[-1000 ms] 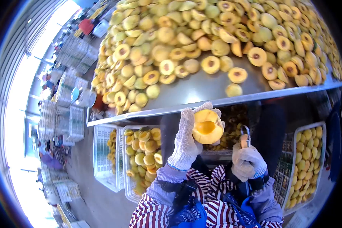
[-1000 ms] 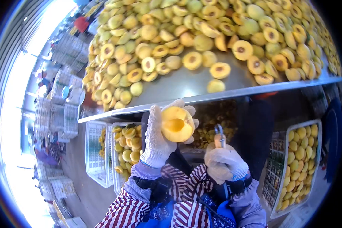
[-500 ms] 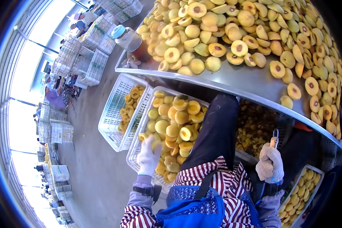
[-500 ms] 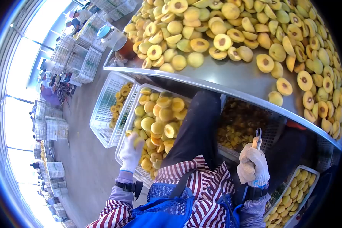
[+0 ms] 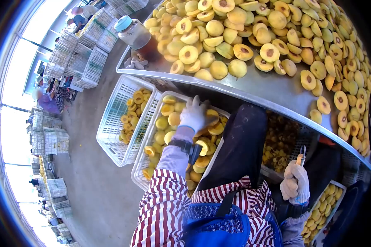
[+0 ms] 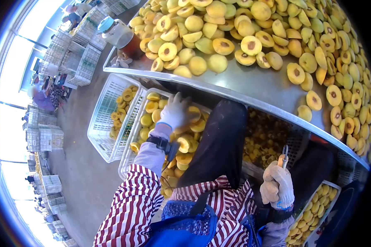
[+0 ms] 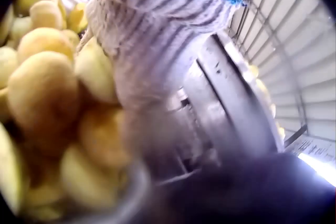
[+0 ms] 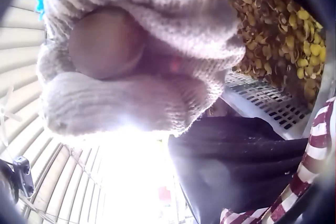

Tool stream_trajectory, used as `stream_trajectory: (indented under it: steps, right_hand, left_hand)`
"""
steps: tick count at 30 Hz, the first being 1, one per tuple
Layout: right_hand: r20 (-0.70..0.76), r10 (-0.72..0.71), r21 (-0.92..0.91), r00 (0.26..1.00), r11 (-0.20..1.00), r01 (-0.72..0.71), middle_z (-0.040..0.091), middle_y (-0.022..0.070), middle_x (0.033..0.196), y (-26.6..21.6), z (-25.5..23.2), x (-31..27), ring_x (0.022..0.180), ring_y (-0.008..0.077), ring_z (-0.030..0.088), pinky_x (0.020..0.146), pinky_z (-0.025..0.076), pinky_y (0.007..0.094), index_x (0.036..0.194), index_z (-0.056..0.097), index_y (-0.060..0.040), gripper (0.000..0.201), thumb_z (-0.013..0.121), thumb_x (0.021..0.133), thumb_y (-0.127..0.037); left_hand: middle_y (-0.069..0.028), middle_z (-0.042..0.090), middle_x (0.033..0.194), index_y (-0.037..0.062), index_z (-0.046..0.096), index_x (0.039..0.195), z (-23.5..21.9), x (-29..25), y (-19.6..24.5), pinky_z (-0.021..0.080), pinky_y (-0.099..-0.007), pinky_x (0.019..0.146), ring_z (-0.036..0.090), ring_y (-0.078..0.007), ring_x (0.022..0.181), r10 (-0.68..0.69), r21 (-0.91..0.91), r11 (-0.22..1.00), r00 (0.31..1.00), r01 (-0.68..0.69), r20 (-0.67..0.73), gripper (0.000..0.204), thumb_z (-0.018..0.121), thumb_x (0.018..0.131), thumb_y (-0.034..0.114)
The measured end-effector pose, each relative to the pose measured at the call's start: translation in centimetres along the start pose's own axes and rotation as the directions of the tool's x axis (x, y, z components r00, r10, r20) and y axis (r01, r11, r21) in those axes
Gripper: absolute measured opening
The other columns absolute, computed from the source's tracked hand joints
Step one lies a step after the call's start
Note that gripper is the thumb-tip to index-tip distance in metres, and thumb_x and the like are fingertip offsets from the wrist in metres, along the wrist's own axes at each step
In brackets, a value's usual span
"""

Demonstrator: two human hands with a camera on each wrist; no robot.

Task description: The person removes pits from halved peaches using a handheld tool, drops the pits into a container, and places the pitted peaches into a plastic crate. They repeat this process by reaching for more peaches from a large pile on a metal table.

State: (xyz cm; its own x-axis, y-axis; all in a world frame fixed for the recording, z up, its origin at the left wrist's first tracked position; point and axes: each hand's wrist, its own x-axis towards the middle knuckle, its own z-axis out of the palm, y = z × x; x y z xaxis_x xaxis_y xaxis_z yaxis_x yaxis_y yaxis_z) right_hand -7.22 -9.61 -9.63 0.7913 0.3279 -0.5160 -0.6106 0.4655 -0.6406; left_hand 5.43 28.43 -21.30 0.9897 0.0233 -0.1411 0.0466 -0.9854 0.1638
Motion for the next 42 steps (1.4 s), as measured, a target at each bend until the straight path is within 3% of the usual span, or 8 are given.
stream_trajectory:
  steps: [6, 9, 19, 24, 28, 34, 38, 42]
  right_hand:
    - [-0.06, 0.017, 0.021, 0.998, 1.0, -0.016, 0.036, 0.0, 0.043, -0.2, 0.8, 0.5, 0.027, 0.0127, 0.03, 0.027, 0.025, 0.0286, 0.078, 0.049, -0.0047, 0.029, 0.047, 0.101, -0.022]
    - [0.036, -0.005, -0.041, 0.999, 0.999, 0.007, 0.029, -0.0047, 0.043, 0.2, 1.0, 1.0, 0.026, 0.0093, 0.026, 0.025, 0.022, 0.027, 0.083, 0.044, -0.0061, 0.03, 0.042, 0.106, -0.025]
    - [0.107, 0.075, -0.027, 0.991, 0.997, -0.073, 0.033, -0.004, 0.044, 0.6, 0.5, 1.9, 0.026, 0.01, 0.03, 0.026, 0.026, 0.0269, 0.08, 0.047, -0.0067, 0.03, 0.048, 0.103, -0.026]
    - [0.098, 0.052, -0.078, 0.994, 0.996, -0.045, 0.026, -0.0052, 0.042, 1.9, 0.9, 2.8, 0.024, 0.0083, 0.025, 0.024, 0.019, 0.0265, 0.085, 0.042, -0.0073, 0.029, 0.039, 0.107, -0.026]
    - [0.081, 0.097, -0.082, 0.992, 0.993, -0.09, 0.033, -0.0036, 0.044, 1.0, 2.4, 2.4, 0.026, 0.0099, 0.03, 0.026, 0.025, 0.0262, 0.08, 0.048, -0.0067, 0.029, 0.048, 0.103, -0.025]
    - [0.052, 0.033, -0.157, 0.998, 0.987, -0.025, 0.028, -0.0064, 0.044, 0.8, 2.4, 1.4, 0.026, 0.0078, 0.025, 0.026, 0.019, 0.0259, 0.081, 0.043, -0.0098, 0.03, 0.041, 0.106, -0.026]
    - [0.042, 0.103, -0.16, 0.994, 0.982, -0.095, 0.028, -0.0061, 0.044, 1.2, 3.1, 2.1, 0.026, 0.0078, 0.025, 0.026, 0.019, 0.026, 0.08, 0.043, -0.0097, 0.031, 0.042, 0.106, -0.026]
    - [0.029, 0.109, -0.219, 0.994, 0.971, -0.1, 0.028, -0.006, 0.044, 1.8, 3.5, 2.8, 0.027, 0.0083, 0.026, 0.027, 0.02, 0.0264, 0.08, 0.043, -0.0099, 0.031, 0.045, 0.105, -0.028]
  left_hand:
    - [-0.005, 0.06, 0.118, 0.0196, 0.072, 0.102, -0.3, -6.7, -2.2, 0.052, -0.0429, 0.093, 0.056, -0.0289, 0.117, -0.323, 0.291, 0.927, 0.897, 0.235, 0.302, 0.022, 0.067, 0.083, 0.029]
    - [-0.0065, 0.063, 0.109, 0.0186, 0.073, 0.095, 1.4, -11.8, -5.4, 0.053, -0.0431, 0.09, 0.059, -0.0316, 0.109, -0.094, 0.049, 0.994, 0.996, 0.094, -0.002, 0.016, 0.066, 0.083, 0.025]
    - [-0.0102, 0.061, 0.123, 0.0154, 0.064, 0.116, 7.7, -32.5, -9.2, 0.043, -0.0471, 0.102, 0.053, -0.0349, 0.121, -0.414, -0.092, 0.91, 0.874, 0.404, -0.256, 0.041, 0.072, 0.076, 0.017]
    - [-0.0192, 0.057, 0.133, 0.0079, 0.059, 0.125, 5.1, -29.9, -5.3, 0.041, -0.0481, 0.106, 0.052, -0.0382, 0.125, -0.495, -0.205, 0.869, 0.784, 0.451, -0.375, 0.054, 0.078, 0.075, 0.019]
    - [-0.0174, 0.05, 0.136, 0.0172, 0.057, 0.128, 2.3, -21.2, 0.8, 0.037, -0.0503, 0.11, 0.043, -0.0408, 0.132, -0.139, -0.133, 0.986, 0.946, 0.104, -0.292, 0.064, 0.081, 0.07, 0.024]
    - [-0.0081, 0.056, 0.13, 0.0234, 0.068, 0.107, 5.9, -22.0, -3.8, 0.046, -0.0428, 0.1, 0.054, -0.0296, 0.12, -0.257, -0.227, 0.943, 0.966, 0.245, -0.026, 0.027, 0.07, 0.08, 0.023]
    - [-0.011, 0.055, 0.132, 0.0189, 0.063, 0.118, 7.0, -28.5, -8.9, 0.044, -0.0438, 0.102, 0.052, -0.0338, 0.122, -0.369, -0.018, 0.925, 0.887, 0.38, -0.278, 0.035, 0.069, 0.084, 0.024]
    - [-0.0234, 0.041, 0.148, 0.0125, 0.052, 0.135, 9.4, -30.2, -13.4, 0.028, -0.0492, 0.116, 0.034, -0.0406, 0.139, -0.781, -0.212, 0.613, 0.543, 0.761, -0.308, 0.054, 0.065, 0.086, 0.031]
